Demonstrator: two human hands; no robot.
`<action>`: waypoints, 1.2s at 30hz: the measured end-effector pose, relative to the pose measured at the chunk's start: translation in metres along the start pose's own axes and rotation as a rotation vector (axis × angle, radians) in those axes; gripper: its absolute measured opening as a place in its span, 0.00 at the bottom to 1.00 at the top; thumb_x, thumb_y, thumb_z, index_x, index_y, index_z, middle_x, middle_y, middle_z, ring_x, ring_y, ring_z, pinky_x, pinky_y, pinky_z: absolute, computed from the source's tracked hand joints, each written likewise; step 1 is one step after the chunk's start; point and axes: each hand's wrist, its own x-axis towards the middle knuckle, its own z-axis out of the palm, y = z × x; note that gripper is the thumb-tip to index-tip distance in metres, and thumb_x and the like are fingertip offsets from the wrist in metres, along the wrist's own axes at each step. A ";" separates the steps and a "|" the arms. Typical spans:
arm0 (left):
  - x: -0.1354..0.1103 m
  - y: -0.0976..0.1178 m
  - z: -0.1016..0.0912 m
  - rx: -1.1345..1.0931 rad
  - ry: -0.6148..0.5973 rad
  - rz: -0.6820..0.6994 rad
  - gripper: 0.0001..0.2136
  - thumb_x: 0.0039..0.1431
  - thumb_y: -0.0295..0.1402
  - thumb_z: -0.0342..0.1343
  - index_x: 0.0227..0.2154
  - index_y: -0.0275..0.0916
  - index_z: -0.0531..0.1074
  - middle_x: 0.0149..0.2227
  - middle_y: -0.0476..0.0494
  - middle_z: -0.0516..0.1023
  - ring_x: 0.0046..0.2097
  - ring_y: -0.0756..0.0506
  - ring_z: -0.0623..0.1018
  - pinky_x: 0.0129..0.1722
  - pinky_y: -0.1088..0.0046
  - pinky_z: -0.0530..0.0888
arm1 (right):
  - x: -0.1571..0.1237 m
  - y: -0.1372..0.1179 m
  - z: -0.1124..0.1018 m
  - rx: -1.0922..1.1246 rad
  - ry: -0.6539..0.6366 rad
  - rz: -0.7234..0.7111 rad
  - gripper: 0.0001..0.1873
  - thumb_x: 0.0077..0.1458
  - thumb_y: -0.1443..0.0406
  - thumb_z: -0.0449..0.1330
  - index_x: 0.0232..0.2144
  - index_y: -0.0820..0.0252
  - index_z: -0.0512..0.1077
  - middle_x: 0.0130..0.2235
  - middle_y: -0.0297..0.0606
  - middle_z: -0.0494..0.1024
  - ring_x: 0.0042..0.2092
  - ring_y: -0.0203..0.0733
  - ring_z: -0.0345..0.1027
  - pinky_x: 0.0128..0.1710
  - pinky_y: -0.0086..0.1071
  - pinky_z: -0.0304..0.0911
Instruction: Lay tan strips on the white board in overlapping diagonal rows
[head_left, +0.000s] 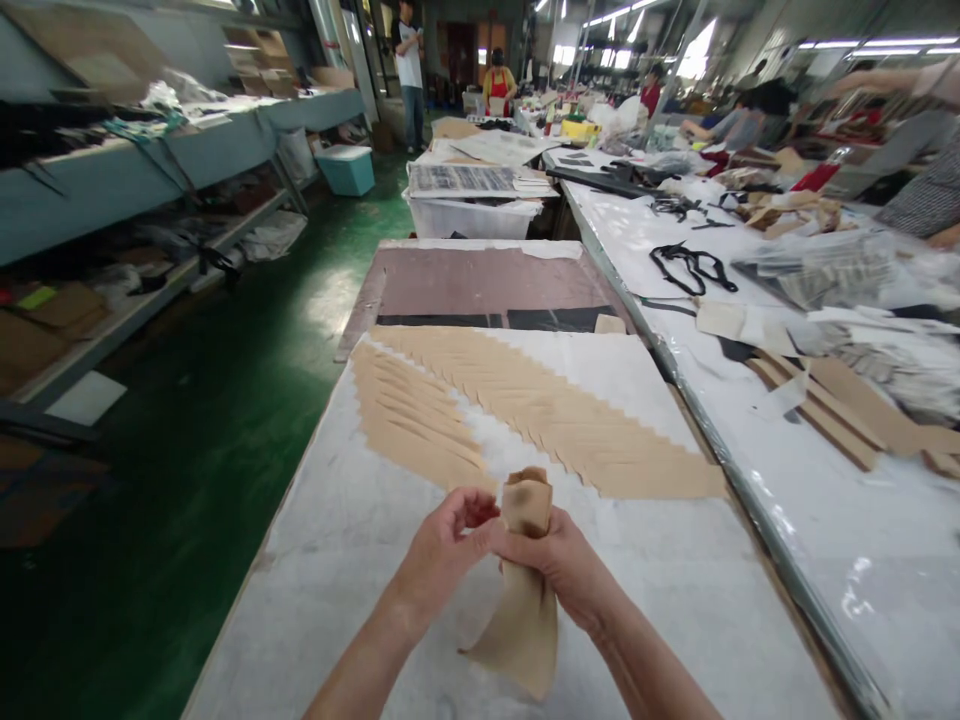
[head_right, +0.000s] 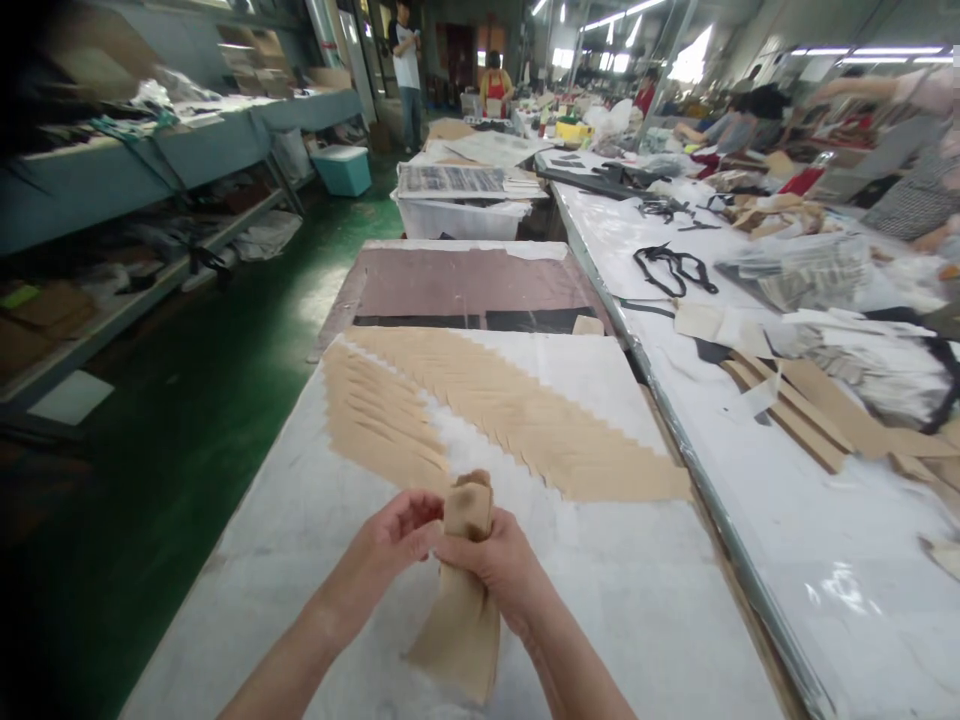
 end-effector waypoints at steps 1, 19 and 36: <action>0.002 -0.002 0.001 0.005 0.011 -0.005 0.15 0.51 0.41 0.59 0.38 0.37 0.70 0.38 0.42 0.76 0.39 0.46 0.74 0.37 0.72 0.70 | 0.001 0.001 0.001 -0.005 0.008 -0.016 0.20 0.36 0.60 0.72 0.32 0.65 0.76 0.28 0.36 0.76 0.29 0.35 0.65 0.31 0.29 0.60; 0.004 -0.010 -0.003 0.115 0.319 -0.001 0.12 0.53 0.43 0.55 0.25 0.39 0.69 0.25 0.52 0.70 0.30 0.49 0.70 0.30 0.77 0.66 | 0.004 0.012 0.017 0.136 0.005 0.090 0.24 0.36 0.62 0.72 0.38 0.65 0.75 0.31 0.37 0.76 0.30 0.37 0.66 0.32 0.29 0.61; 0.017 -0.048 -0.078 -0.255 0.670 -0.043 0.15 0.49 0.45 0.59 0.28 0.37 0.67 0.26 0.51 0.71 0.25 0.54 0.68 0.21 0.81 0.62 | -0.003 0.006 0.005 -0.187 -0.150 0.223 0.15 0.34 0.65 0.67 0.29 0.60 0.71 0.25 0.27 0.65 0.26 0.31 0.56 0.24 0.24 0.50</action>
